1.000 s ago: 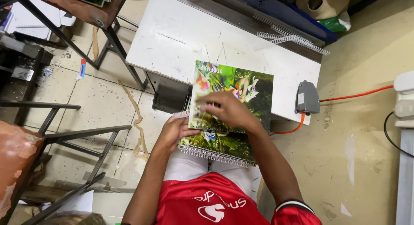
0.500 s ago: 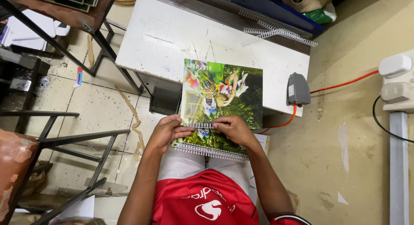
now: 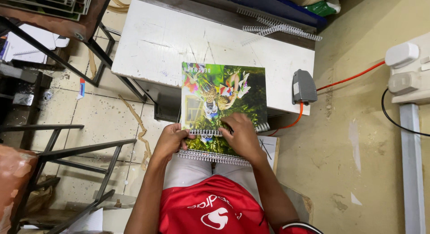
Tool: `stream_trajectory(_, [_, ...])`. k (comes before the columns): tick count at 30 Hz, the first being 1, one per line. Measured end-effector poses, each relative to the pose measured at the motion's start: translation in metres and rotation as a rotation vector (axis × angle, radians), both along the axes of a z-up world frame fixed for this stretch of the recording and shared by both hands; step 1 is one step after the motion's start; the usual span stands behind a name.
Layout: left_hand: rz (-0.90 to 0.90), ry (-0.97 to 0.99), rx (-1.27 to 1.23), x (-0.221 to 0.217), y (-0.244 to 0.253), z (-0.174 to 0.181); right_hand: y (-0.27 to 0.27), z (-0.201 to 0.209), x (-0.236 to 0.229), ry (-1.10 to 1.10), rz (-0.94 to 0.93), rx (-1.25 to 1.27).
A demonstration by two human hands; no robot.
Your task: The person handles a white plastic spiral binding coil and a printed calendar sheet, inserting the coil into the punched holes to bind the pages. They repeatedly flip through the assembled calendar to check the binding and then place it on a stack.
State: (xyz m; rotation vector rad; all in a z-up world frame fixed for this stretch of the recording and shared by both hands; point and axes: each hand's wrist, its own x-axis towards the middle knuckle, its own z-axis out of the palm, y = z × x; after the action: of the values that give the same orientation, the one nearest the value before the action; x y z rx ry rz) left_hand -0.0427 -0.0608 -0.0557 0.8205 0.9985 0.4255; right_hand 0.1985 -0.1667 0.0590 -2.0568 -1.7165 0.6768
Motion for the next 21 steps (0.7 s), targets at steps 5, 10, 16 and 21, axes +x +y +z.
stream_trajectory(5, [-0.009,0.074,0.06,0.007,-0.004,0.019,-0.048,-0.045,-0.027,0.817,-0.456,-0.027])
stream_trajectory(10, [-0.043,0.141,0.15,0.009,-0.008,0.026,-0.054,-0.101,-0.029,1.613,-0.683,-0.15])
stream_trajectory(16, [-0.009,0.112,0.177,0.013,-0.014,0.037,-0.024,-0.125,-0.031,1.741,-0.783,-0.146])
stream_trajectory(21, [0.12,0.038,0.136,0.018,-0.023,0.055,-0.034,-0.112,-0.04,1.737,-0.922,-0.058])
